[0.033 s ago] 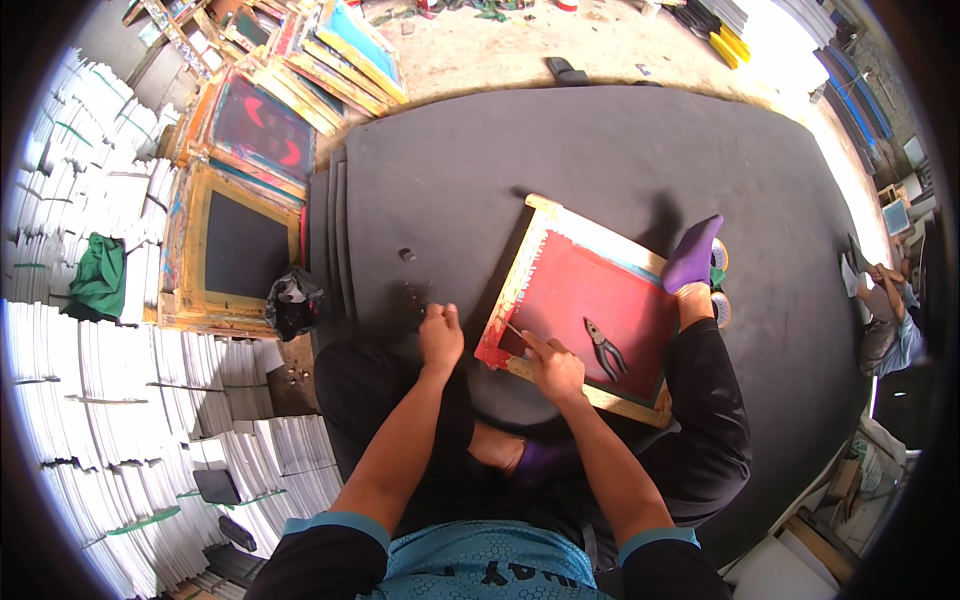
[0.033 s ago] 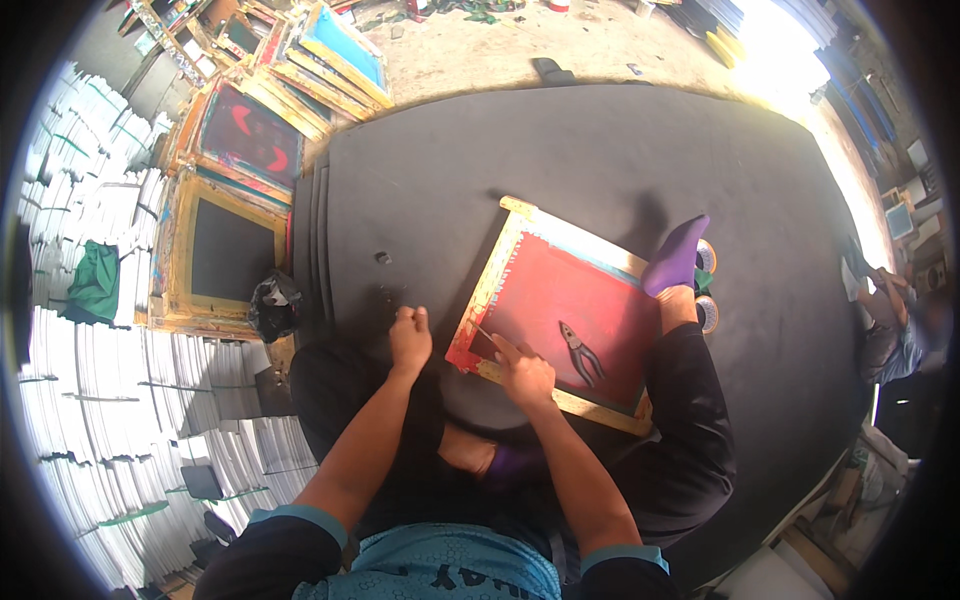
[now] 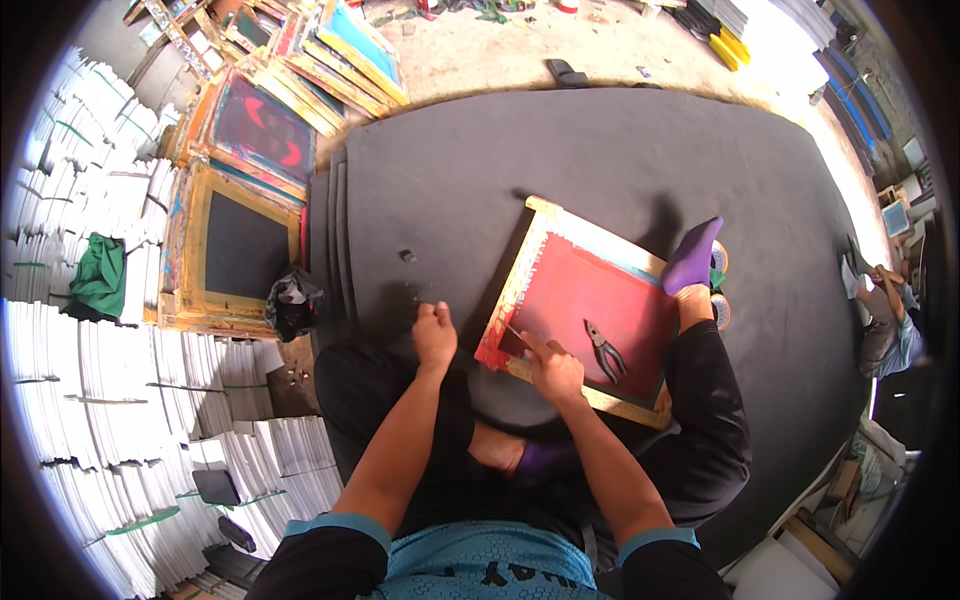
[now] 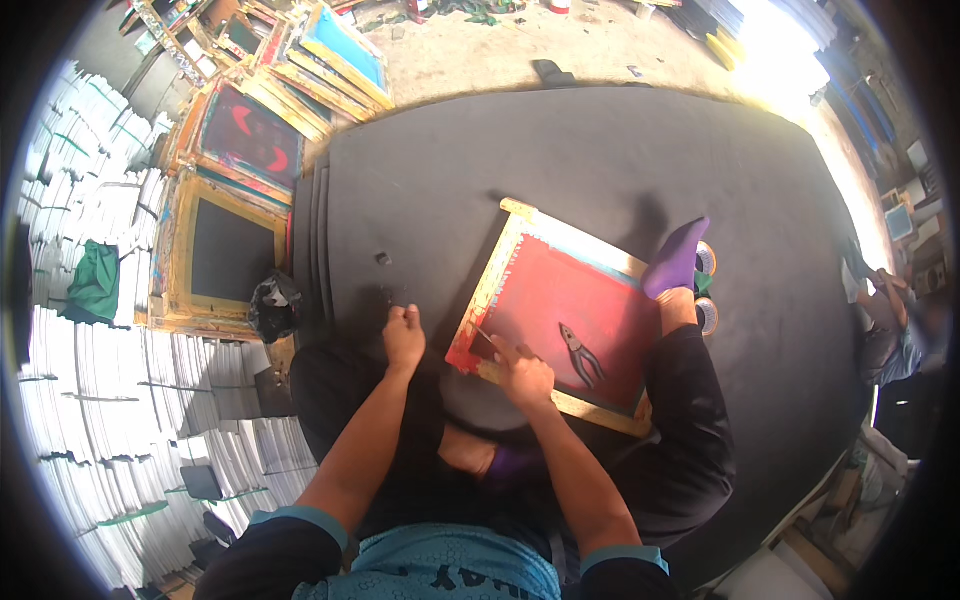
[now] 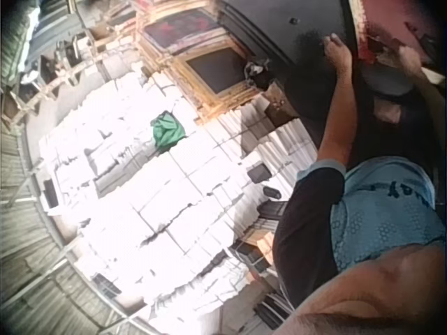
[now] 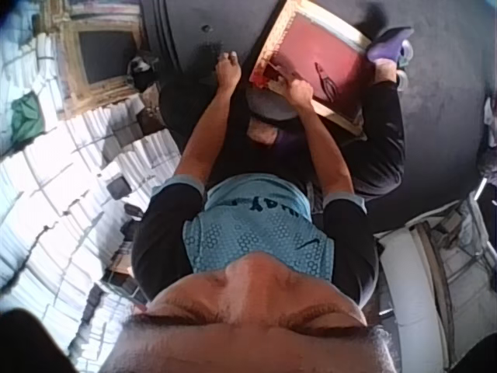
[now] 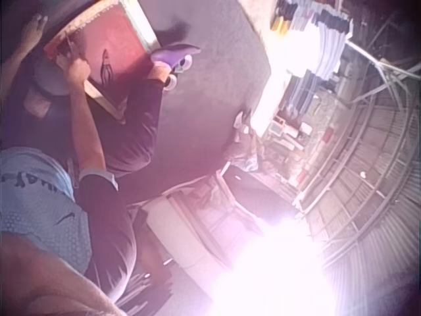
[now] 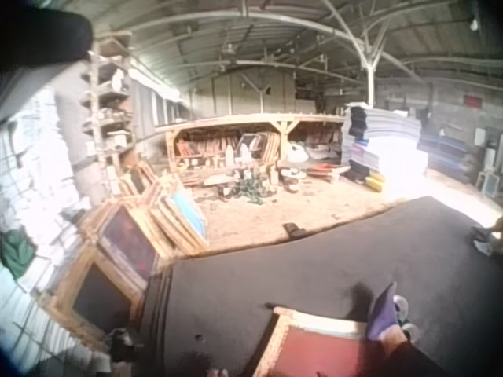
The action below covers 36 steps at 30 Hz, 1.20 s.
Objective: The person sits on the floor and uses a small tool to scrape and clean the edges of a screen printing frame filled with red ink. They repeatedly scrape along the wooden frame's perimeter to remove excess ink or residue.
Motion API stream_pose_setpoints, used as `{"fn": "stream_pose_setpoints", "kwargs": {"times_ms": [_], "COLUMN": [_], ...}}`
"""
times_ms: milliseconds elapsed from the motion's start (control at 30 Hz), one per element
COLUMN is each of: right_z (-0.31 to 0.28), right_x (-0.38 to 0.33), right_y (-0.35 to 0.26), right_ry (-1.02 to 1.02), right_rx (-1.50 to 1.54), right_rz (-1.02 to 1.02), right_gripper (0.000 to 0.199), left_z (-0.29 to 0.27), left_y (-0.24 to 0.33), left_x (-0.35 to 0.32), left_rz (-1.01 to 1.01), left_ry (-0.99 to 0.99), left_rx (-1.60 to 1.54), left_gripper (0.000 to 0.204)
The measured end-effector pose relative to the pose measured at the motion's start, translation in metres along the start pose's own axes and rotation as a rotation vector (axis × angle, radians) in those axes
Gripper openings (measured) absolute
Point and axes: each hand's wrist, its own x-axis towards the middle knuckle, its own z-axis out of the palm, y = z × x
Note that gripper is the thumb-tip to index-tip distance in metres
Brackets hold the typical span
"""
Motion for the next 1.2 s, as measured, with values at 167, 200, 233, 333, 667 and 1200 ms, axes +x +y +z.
{"fn": "stream_pose_setpoints", "kwargs": {"times_ms": [167,200,233,333,667,1200], "right_z": [-0.003,-0.004,-0.004,-0.007,-0.004,-0.004], "right_x": [0.012,0.012,0.011,0.012,0.011,0.012], "right_y": [-0.008,-0.01,-0.011,-0.016,-0.017,-0.037], "right_ry": [0.012,0.008,0.003,-0.02,-0.051,-0.038], "right_rx": [0.037,0.021,0.005,0.002,0.116,0.435], "right_rz": [-0.03,-0.032,-0.031,-0.031,0.111,0.09], "right_gripper": [0.035,0.036,0.036,0.037,0.028,0.028], "left_z": [-0.008,-0.005,-0.001,0.009,-0.003,-0.015], "left_y": [-0.011,-0.013,-0.015,-0.019,0.02,0.032], "left_x": [0.04,0.041,0.04,0.03,-0.029,-0.042], "left_rz": [-0.259,-0.235,-0.211,-0.009,0.213,0.197], "left_ry": [0.302,0.344,0.383,0.271,-0.487,-0.544], "left_rx": [-0.221,-0.203,-0.184,-0.213,0.133,0.25], "left_gripper": [0.027,0.024,0.021,0.017,0.033,0.051]}}
